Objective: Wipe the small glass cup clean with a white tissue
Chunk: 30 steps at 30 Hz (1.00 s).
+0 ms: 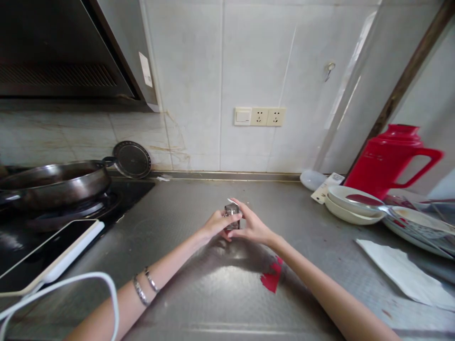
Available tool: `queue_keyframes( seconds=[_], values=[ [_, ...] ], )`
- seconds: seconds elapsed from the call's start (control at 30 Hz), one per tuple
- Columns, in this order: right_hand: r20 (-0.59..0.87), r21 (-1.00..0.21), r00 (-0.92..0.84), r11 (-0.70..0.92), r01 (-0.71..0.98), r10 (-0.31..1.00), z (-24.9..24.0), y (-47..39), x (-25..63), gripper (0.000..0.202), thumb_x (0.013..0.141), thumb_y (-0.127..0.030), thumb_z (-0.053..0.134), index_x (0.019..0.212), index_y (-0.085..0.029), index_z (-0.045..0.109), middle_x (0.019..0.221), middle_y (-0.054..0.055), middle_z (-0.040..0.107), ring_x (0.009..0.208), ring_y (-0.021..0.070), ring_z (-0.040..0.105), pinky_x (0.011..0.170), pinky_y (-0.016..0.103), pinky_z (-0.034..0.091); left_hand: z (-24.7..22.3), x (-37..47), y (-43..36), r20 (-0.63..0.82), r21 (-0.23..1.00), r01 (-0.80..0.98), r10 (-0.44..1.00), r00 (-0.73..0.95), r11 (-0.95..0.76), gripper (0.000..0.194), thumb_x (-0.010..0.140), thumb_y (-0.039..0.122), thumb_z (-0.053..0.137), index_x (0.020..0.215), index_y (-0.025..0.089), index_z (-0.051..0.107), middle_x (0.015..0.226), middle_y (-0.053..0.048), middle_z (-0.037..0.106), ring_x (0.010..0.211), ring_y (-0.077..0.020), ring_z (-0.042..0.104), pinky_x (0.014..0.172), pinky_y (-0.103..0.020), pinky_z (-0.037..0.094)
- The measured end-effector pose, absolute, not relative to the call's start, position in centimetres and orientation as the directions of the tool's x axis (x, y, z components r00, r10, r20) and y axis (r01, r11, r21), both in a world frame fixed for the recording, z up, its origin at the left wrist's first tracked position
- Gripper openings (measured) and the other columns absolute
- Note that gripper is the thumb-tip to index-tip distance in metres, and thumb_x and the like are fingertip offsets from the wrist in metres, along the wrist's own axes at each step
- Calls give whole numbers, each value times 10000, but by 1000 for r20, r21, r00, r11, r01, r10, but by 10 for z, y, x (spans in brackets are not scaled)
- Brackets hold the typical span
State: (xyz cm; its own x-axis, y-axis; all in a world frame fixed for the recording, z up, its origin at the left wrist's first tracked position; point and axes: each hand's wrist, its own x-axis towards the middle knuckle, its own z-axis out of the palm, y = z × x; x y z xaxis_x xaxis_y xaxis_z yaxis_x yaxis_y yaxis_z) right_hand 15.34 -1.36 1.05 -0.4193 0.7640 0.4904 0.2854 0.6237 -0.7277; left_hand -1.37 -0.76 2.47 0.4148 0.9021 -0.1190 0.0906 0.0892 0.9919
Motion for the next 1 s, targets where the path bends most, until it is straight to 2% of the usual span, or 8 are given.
queue_keyframes(
  seconds=[0.13,0.23,0.4,0.57,0.63,0.73,0.87,1.0],
  values=[
    [460,-785,-369,565,255,807,-3,-9,149,927,598,-374,807,1392,-240,349,1348,125,465,1191,272,503,940,418,478,24,-11,-10,-91,994,97,906,413,56,545,655,535,720,1009,127,643,760,-54,647,477,-94,546,402,-221,486],
    [494,-804,-313,563,190,811,-3,-10,146,843,587,-306,805,1333,-243,419,1279,97,518,1141,246,535,938,389,476,27,-11,-11,-59,998,53,923,379,41,686,649,540,732,1188,160,545,841,-73,662,495,-102,571,431,-230,500],
    [421,-900,-215,436,22,881,12,-13,146,667,612,-269,772,1220,-201,506,1104,68,623,977,205,610,876,351,490,26,-18,-4,-59,996,83,886,460,23,1136,630,607,713,1470,183,76,1059,-198,643,634,-196,653,593,-360,539],
    [292,-956,-161,289,-41,943,22,-13,147,428,662,-359,733,1021,-162,612,936,47,677,836,182,626,757,308,509,15,-22,1,292,910,184,890,349,-371,1344,438,405,887,1477,277,43,1512,-210,181,1190,-342,485,973,-501,406],
    [273,-962,-171,263,-80,947,21,-14,145,425,666,-375,726,1016,-158,621,942,54,685,830,185,629,740,302,510,9,-20,-1,356,878,187,863,360,-440,1338,420,367,895,1473,276,75,1518,-192,167,1254,-358,415,1021,-523,352],
    [281,-958,-201,262,-117,938,21,-19,139,427,665,-363,727,1029,-163,626,969,59,690,851,191,632,762,308,507,5,-14,-4,399,856,175,837,374,-487,1236,449,340,884,1446,225,164,1447,-184,319,1262,-333,414,1061,-502,312],
    [296,-955,-196,293,-43,935,24,-27,132,389,663,-348,727,993,-163,635,938,48,696,838,190,635,780,314,499,8,-8,-9,417,863,123,828,375,-491,938,537,296,843,1311,172,327,1226,-140,542,1117,-259,542,991,-416,407],
    [314,-939,-197,334,79,929,27,-27,133,424,657,-351,736,1016,-152,633,950,58,696,854,202,637,781,322,496,12,-9,-11,429,850,170,843,326,-498,696,578,246,802,1161,169,431,1108,-97,606,1000,-224,593,894,-357,462]
  ],
)
